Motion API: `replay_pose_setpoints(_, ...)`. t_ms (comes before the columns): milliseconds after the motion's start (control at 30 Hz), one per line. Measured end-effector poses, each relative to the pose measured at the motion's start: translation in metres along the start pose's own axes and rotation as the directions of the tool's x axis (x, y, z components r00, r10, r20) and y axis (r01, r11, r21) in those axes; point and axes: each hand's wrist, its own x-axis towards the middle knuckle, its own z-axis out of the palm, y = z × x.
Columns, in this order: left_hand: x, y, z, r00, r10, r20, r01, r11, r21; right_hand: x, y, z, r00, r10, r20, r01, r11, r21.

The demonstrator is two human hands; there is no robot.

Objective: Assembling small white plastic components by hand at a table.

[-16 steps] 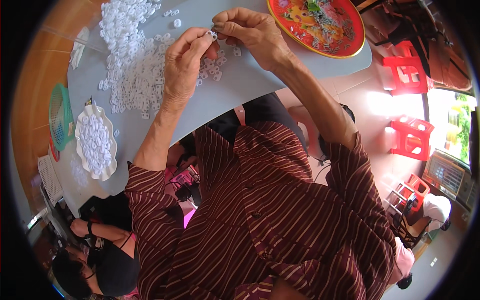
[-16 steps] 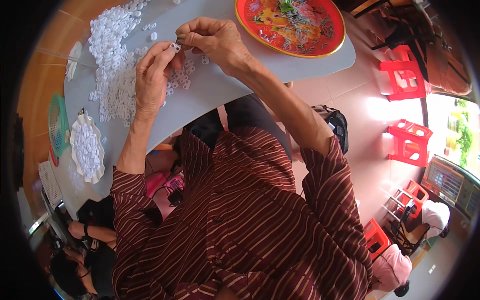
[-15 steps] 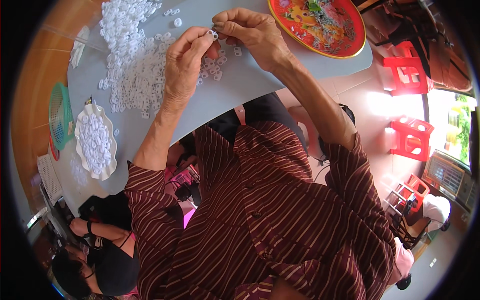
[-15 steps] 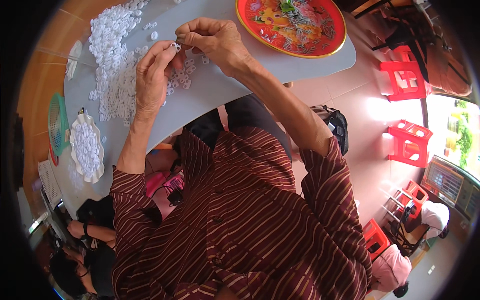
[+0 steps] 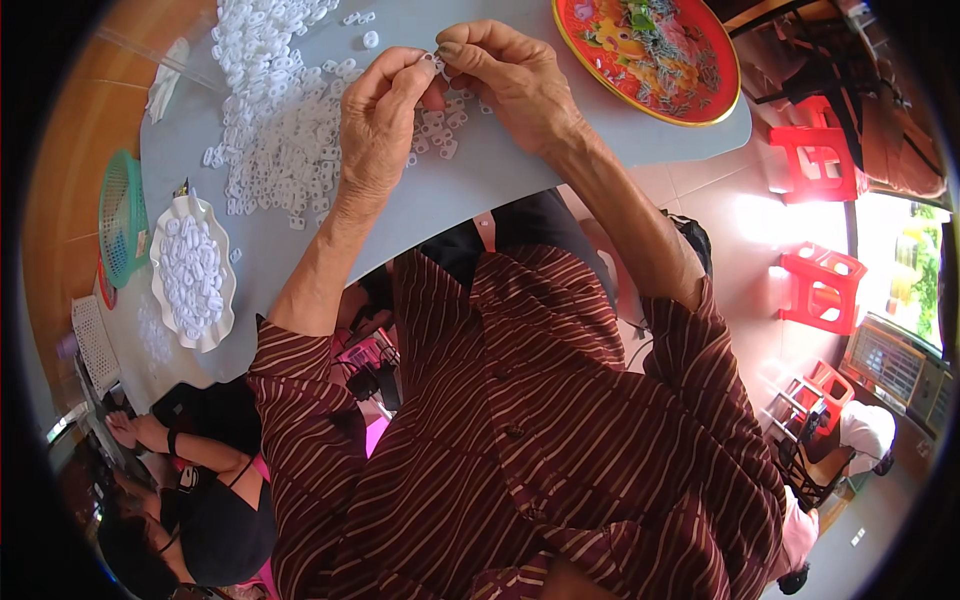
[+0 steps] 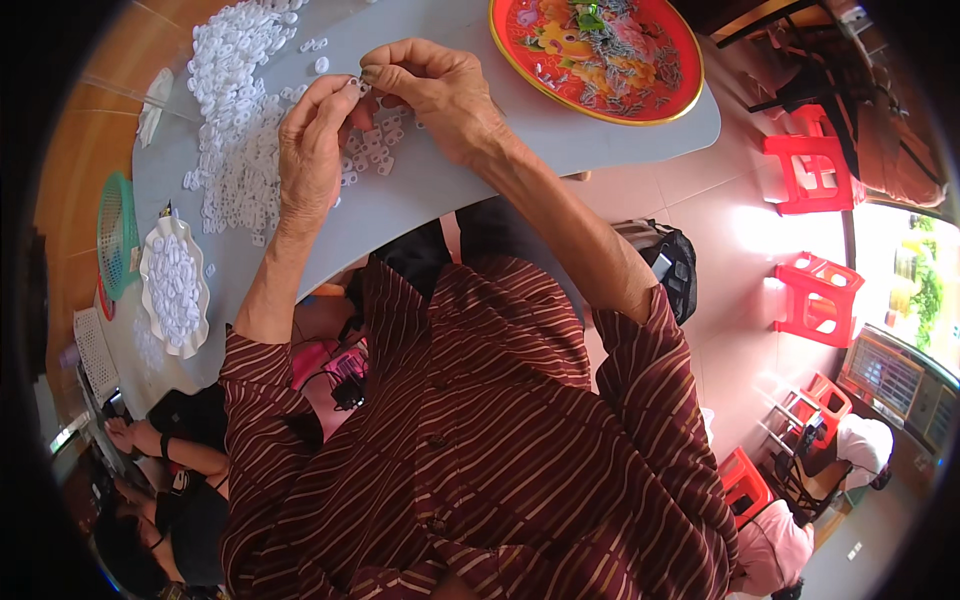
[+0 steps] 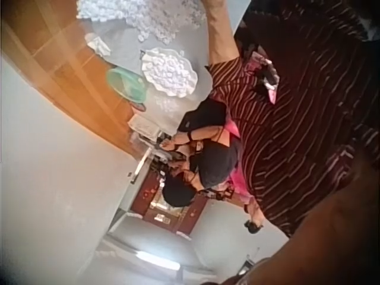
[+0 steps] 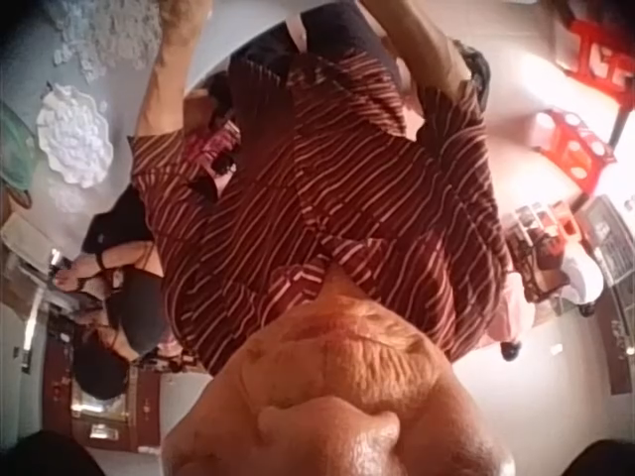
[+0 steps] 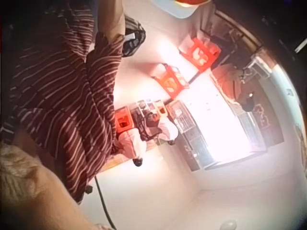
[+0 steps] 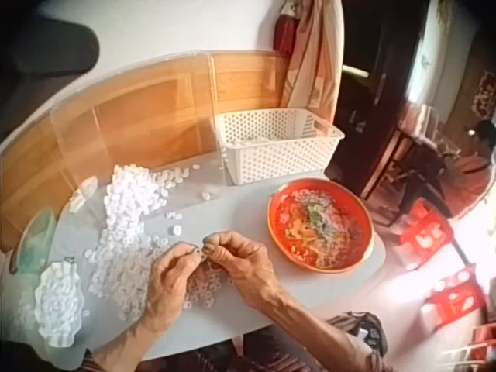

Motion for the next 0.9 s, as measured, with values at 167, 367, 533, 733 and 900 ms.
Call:
replay_pose_setpoints(167, 0.0003, -0.0005, -0.003, 1.0, 0.015, 0.011, -0.015, 0.997, 0.07, -0.0025, -0.0004, 0.0009, 1.0, 0.019, -0.006, -0.018, 0.999, 0.035)
replay_pose_setpoints(367, 0.0002, 0.0014, -0.0012, 0.999, 0.038, 0.024, -0.041, 0.991, 0.129, -0.0009, 0.0029, -0.0022, 1.0, -0.03, -0.009, 0.03, 0.999, -0.022)
replay_pose_setpoints(533, -0.0005, 0.0041, 0.0003, 0.999, 0.045, 0.024, -0.048, 0.987, 0.155, -0.0026, 0.0019, -0.0016, 0.998, -0.064, 0.0, 0.064, 0.997, -0.036)
replay_pose_setpoints(733, -0.0011, 0.0021, 0.0003, 0.998, 0.057, 0.031, -0.061, 0.985, 0.163, -0.0041, 0.001, -0.0019, 0.996, -0.089, 0.014, 0.09, 0.993, -0.079)
replay_pose_setpoints(900, -0.0018, 0.0002, 0.0002, 0.997, 0.075, 0.028, -0.078, 0.987, 0.142, -0.0041, 0.002, -0.0005, 0.982, -0.186, 0.033, 0.188, 0.975, -0.114)
